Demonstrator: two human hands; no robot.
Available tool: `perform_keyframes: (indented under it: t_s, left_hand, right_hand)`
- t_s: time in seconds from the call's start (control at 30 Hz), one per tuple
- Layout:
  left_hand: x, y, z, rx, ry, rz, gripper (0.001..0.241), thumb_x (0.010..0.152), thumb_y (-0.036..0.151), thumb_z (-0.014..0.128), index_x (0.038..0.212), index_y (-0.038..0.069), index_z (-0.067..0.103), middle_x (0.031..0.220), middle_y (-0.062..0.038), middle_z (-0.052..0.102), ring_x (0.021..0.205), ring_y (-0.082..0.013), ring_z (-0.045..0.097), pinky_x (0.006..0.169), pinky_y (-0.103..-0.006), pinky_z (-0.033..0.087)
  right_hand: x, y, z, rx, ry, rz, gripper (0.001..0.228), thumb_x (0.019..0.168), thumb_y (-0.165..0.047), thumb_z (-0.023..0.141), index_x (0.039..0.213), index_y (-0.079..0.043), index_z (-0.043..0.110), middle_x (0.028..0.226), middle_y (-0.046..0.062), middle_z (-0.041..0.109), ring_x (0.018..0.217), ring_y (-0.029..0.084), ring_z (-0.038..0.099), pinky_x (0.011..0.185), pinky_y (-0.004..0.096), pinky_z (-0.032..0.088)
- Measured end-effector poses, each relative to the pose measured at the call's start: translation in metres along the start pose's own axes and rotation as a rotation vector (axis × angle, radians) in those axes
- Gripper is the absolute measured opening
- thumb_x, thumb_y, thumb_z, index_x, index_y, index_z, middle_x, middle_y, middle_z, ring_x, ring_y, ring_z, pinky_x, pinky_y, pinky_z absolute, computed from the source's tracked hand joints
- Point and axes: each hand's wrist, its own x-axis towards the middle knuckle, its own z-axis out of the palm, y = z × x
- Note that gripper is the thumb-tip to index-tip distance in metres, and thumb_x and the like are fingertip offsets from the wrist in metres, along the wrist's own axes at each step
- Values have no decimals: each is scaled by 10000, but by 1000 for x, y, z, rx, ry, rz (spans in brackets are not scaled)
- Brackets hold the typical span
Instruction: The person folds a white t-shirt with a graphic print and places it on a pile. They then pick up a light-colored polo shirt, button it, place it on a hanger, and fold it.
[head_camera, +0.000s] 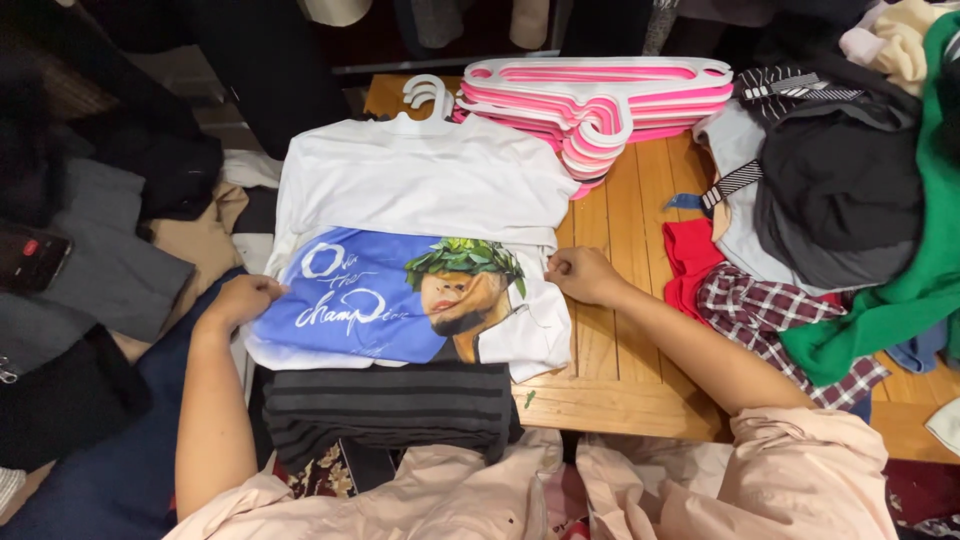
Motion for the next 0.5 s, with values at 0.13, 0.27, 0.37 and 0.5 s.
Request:
perform_keyframes:
  t_s: [0.13,0.27,0.37,0.5]
  left_hand:
    - [26,-26,-14,-29,118,88,277,1017,363,604,1168,230,794,1179,-194,757,1208,-414,649,1023,-527,510]
    - [23,-9,-45,-366,341,177,243,1133,382,589,1218,205,732,1064,-164,728,1068,-386,669,892,-510,525]
    - [47,20,-55,-497,459,309,246,1176,314,574,1240,116,706,1043,-197,704,1013,-367,651,876,-504,509]
    - [87,59,-70,-491,696,530,202,1176,184,608,1182,11,713,987,-305,682,998,-519,644,862,-575,491]
  right_hand:
    - [5,13,-5,148,96,-33,228,827,-276,736,1051,-235,747,919,42,781,977,285,746,874,442,579]
    - [11,-16,-36,1018,240,-35,149,1018,-87,507,1142,-157,550,789,-10,612,669,140,708,641,303,636]
    - [27,-63,-72,1207,401,-150,174,1011,-34,500,1161,-121,516,860,5,607,710,127,699,655,288,640]
    - [126,-13,-91,1367,681,-257,264,1037,25,532,1201,-175,478,855,60,682,774,198,741,713,322,654]
